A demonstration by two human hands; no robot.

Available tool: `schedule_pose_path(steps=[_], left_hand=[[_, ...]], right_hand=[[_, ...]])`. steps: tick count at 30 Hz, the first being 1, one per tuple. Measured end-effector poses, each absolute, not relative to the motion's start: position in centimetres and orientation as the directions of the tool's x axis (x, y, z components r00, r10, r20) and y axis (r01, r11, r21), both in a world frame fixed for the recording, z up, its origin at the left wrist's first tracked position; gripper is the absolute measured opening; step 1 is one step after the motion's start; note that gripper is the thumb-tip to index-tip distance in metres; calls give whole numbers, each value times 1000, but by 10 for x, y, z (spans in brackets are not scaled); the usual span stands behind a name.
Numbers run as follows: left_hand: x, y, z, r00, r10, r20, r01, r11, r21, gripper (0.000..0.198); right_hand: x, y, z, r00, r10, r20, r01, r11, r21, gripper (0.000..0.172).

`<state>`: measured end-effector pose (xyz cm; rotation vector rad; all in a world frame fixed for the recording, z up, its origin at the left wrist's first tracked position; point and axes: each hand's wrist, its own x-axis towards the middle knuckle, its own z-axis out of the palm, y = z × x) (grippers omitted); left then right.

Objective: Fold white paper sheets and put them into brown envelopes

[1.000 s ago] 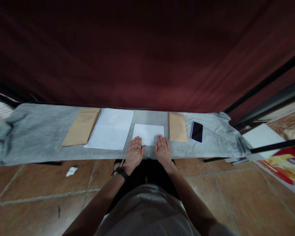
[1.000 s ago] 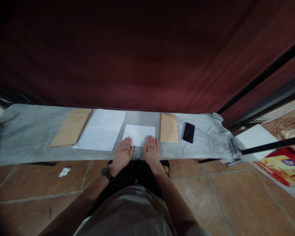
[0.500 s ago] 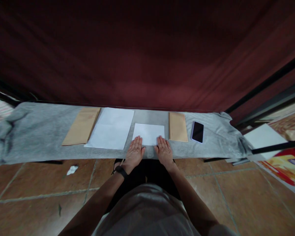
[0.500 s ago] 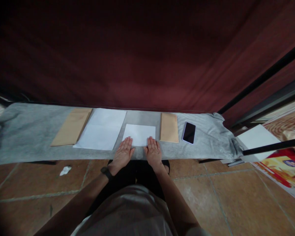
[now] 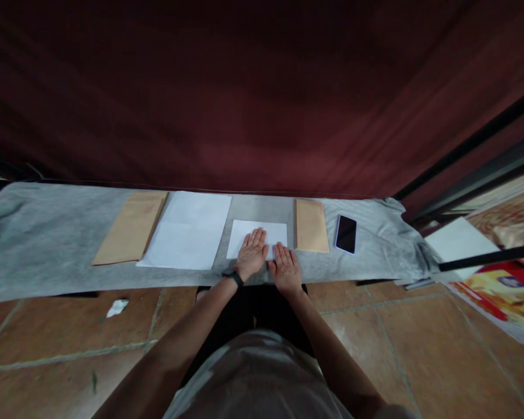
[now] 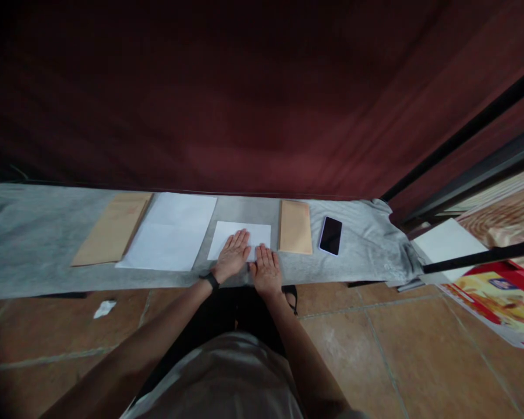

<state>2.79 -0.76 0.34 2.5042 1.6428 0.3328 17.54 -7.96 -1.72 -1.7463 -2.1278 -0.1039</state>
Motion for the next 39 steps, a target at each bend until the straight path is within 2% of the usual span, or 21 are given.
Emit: schedule_pose_path(steps=[15,23,28,32,39], left_hand=[[-7,19,-8,204,967,150,956,-230,185,64],[-12,11,-8,178,969,170,962,-207,177,63],[-11,11,-4,178,975,135,960,-202,194,63],[-12,11,-3,178,976,125,955,-202,216,62],[-12,11,-4,165,979,124,944,-193,269,63]], right_hand=[[176,-79,-15,-131,951,280,953,198,-227,57],[156,-58,1,-20,973,229,945,93,-313,49],[136,-17,9,-125,979,163,915,177,-363,48],[129,3,3,-130,981,142,924,172,-341,48],[137,11,-11,-20,977,211,955,81,-284,52]])
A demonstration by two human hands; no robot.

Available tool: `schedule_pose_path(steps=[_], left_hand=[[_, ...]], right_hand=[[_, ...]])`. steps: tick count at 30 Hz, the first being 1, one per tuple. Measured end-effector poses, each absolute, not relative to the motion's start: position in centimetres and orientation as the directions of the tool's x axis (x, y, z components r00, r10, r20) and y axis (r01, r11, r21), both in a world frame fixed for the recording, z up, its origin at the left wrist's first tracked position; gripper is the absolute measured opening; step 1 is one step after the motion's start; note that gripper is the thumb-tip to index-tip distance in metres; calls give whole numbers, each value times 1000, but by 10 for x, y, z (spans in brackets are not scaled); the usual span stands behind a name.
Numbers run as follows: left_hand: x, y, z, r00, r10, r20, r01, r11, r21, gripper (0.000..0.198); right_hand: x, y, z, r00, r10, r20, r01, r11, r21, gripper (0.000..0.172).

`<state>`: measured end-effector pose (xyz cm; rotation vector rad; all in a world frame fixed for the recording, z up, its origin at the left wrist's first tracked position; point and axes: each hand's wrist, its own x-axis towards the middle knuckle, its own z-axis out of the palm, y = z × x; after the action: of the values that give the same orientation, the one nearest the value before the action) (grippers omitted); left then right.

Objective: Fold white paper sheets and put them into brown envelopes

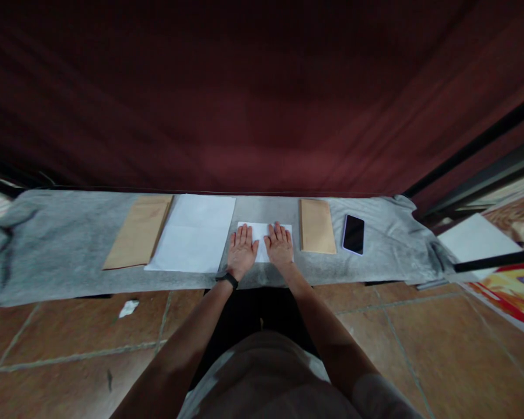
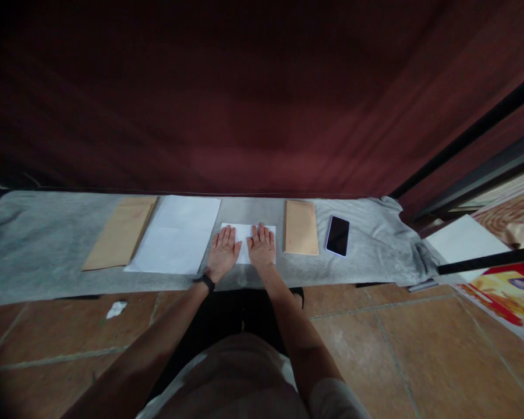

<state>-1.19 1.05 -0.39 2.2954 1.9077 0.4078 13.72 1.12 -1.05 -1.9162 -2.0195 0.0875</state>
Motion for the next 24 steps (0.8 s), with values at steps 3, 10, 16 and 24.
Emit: schedule_pose_path(steps=[3,10,16,24], left_hand=[[-12,11,-4,154,980,126,938,-186,293,64],[-12,10,-5,152,977,151,936,-191,296,64],[-12,10,-5,136,979,154,943,-176,283,64],[-13,8,-6,85,976,199,938,-146,314,65]], right_hand=[[140,12,-14,55,971,234,958,15,-287,56],[146,7,-22,132,932,336,944,-15,-330,64],[153,-15,-19,143,930,339,953,-37,-301,61],[151,-67,-19,-58,927,371,960,154,-235,56]])
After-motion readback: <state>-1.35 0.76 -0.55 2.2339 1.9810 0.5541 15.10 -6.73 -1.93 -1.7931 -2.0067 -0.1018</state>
